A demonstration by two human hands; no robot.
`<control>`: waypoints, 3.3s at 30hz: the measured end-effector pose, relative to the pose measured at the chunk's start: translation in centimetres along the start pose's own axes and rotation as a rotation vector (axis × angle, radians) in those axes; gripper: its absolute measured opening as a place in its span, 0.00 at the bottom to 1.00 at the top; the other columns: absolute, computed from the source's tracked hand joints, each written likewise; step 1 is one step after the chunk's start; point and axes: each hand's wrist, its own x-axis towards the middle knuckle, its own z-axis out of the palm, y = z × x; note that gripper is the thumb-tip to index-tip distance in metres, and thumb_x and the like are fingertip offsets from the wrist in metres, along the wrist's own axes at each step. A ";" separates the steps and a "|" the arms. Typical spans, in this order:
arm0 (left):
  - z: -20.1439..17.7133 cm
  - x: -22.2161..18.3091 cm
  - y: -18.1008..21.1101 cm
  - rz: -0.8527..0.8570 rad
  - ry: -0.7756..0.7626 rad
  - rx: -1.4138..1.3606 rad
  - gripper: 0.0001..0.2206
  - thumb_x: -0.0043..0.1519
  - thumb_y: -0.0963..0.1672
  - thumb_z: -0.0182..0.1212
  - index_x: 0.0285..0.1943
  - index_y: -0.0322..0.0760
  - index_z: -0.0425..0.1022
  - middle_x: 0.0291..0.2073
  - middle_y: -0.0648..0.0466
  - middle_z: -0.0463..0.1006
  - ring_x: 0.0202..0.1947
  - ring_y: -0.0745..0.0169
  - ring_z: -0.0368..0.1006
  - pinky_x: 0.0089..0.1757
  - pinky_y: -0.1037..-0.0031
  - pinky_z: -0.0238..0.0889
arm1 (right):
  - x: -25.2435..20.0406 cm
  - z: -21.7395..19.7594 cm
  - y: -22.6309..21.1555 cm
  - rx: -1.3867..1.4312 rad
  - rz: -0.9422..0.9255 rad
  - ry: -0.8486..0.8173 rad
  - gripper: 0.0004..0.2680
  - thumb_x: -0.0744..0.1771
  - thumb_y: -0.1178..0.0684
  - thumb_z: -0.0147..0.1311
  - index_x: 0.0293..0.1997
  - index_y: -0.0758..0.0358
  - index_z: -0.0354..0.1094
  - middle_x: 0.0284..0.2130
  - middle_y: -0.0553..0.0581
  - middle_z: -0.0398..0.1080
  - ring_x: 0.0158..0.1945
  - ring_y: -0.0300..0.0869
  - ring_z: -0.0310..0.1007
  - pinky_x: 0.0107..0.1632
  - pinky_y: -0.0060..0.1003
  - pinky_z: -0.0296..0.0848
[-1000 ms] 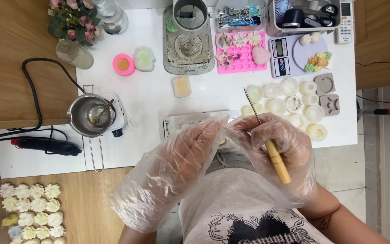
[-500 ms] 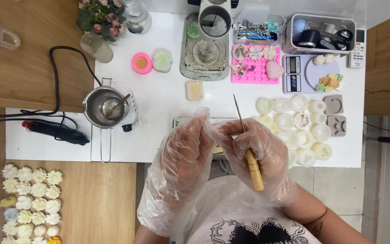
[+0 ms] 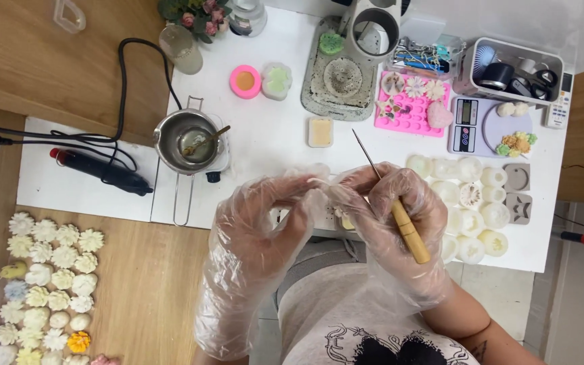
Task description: Inserting and adjusting a wick in a flower-shaped decorative candle using a needle tool.
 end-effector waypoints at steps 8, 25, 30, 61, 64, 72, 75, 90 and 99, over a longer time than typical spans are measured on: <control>-1.8 0.6 -1.1 -0.151 0.084 -0.210 0.09 0.65 0.40 0.63 0.53 0.36 0.82 0.40 0.53 0.85 0.40 0.70 0.79 0.44 0.77 0.74 | 0.4 3.9 0.1 -0.060 0.013 -0.005 0.11 0.68 0.68 0.57 0.36 0.60 0.56 0.45 0.63 0.72 0.47 0.37 0.75 0.51 0.32 0.78; -3.5 0.6 -7.4 -0.401 0.264 -1.390 0.17 0.63 0.43 0.65 0.59 0.29 0.74 0.52 0.47 0.81 0.52 0.66 0.75 0.51 0.77 0.66 | 2.0 11.1 5.2 0.217 0.072 0.118 0.11 0.69 0.68 0.58 0.37 0.58 0.58 0.41 0.61 0.73 0.43 0.38 0.74 0.48 0.32 0.75; -3.0 -0.4 -7.2 -0.414 0.351 -1.044 0.17 0.67 0.46 0.64 0.57 0.26 0.78 0.53 0.50 0.80 0.52 0.66 0.74 0.56 0.73 0.68 | 1.7 12.0 6.2 0.151 0.137 0.083 0.11 0.69 0.67 0.58 0.37 0.58 0.58 0.43 0.60 0.72 0.42 0.33 0.69 0.46 0.29 0.72; -5.6 -1.5 -12.8 -0.530 0.361 -0.865 0.13 0.72 0.39 0.54 0.63 0.28 0.76 0.38 0.51 0.81 0.34 0.72 0.72 0.35 0.78 0.66 | 5.6 12.7 4.3 -0.284 0.035 -0.438 0.07 0.74 0.58 0.41 0.38 0.63 0.59 0.32 0.52 0.67 0.36 0.40 0.71 0.72 0.54 0.72; -5.6 -1.7 -13.1 -0.488 0.344 -0.808 0.13 0.72 0.39 0.54 0.64 0.30 0.76 0.35 0.51 0.81 0.32 0.74 0.71 0.34 0.80 0.65 | 5.7 12.8 4.1 -0.279 0.038 -0.440 0.06 0.73 0.60 0.41 0.38 0.63 0.60 0.31 0.52 0.66 0.33 0.39 0.68 0.71 0.52 0.73; -6.0 -1.2 -12.4 -0.505 0.354 -0.794 0.12 0.71 0.39 0.54 0.62 0.30 0.76 0.47 0.50 0.83 0.35 0.71 0.75 0.35 0.79 0.69 | 5.8 13.0 4.3 -0.341 0.046 -0.454 0.04 0.72 0.61 0.44 0.39 0.65 0.63 0.30 0.54 0.66 0.35 0.41 0.68 0.59 0.43 0.77; -5.8 -1.6 -12.4 -0.528 0.358 -0.790 0.13 0.73 0.39 0.55 0.64 0.29 0.78 0.39 0.46 0.81 0.34 0.71 0.74 0.35 0.79 0.68 | 5.3 12.7 4.7 -0.299 0.046 -0.437 0.06 0.73 0.60 0.43 0.39 0.63 0.61 0.29 0.53 0.66 0.33 0.39 0.67 0.60 0.42 0.78; -6.3 -0.7 -10.8 -0.531 0.420 -0.715 0.12 0.71 0.39 0.56 0.61 0.31 0.78 0.48 0.45 0.85 0.35 0.71 0.76 0.35 0.80 0.70 | 5.3 12.9 4.8 -0.398 0.054 -0.424 0.05 0.72 0.59 0.44 0.39 0.63 0.64 0.30 0.54 0.67 0.33 0.41 0.67 0.40 0.37 0.69; -6.7 -1.0 -10.8 -0.487 0.392 -0.716 0.13 0.72 0.39 0.54 0.64 0.30 0.76 0.34 0.53 0.80 0.33 0.74 0.72 0.37 0.81 0.67 | 5.5 13.2 5.7 -0.451 -0.120 -0.489 0.02 0.71 0.61 0.49 0.42 0.64 0.63 0.34 0.55 0.68 0.36 0.44 0.70 0.43 0.39 0.73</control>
